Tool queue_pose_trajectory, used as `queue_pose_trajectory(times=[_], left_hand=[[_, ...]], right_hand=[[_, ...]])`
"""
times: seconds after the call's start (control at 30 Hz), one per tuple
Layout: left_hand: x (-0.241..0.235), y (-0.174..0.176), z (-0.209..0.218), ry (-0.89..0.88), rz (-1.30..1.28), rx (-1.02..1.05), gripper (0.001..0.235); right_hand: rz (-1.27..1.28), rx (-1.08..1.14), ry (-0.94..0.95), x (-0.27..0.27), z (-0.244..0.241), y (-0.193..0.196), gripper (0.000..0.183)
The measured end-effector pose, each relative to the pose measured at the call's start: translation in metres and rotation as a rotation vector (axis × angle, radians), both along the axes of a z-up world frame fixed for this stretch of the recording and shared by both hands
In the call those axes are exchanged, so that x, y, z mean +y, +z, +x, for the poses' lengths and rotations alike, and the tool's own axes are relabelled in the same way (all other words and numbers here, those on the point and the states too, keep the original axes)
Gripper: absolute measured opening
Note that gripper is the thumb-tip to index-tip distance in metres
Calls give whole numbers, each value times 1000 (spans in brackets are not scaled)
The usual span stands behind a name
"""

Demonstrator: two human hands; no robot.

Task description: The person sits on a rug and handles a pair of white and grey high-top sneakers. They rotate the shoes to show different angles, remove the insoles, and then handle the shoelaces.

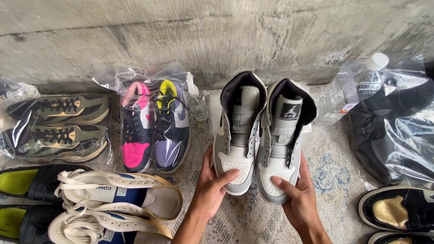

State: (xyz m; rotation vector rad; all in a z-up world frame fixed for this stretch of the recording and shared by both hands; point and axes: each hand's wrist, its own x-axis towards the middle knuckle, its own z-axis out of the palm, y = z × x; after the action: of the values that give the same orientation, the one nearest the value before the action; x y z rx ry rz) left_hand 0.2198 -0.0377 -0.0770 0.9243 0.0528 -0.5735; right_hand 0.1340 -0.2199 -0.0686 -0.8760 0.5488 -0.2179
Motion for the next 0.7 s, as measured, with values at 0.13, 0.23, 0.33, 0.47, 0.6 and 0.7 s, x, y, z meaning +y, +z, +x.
queue_pose_trajectory(times=[0.13, 0.23, 0.33, 0.47, 0.6, 0.7], left_hand=[[-5, 4, -10, 44, 26, -4, 110], [-7, 3, -15, 102, 49, -29, 112], [-5, 6, -17, 157, 222, -189, 112], [-4, 5, -23, 305, 482, -484, 101], [-6, 5, -31, 454, 726, -619, 90], [-5, 5, -31, 452, 819, -755, 80]], right_hand=[[-28, 35, -41, 5, -3, 5, 102], [-95, -21, -74, 5, -7, 2, 102], [-199, 1, -146, 4, -7, 11, 103], [-387, 35, -220, 2, -7, 6, 109], [-609, 86, -254, 8, -11, 12, 107], [-735, 30, -240, 8, -13, 3, 105]])
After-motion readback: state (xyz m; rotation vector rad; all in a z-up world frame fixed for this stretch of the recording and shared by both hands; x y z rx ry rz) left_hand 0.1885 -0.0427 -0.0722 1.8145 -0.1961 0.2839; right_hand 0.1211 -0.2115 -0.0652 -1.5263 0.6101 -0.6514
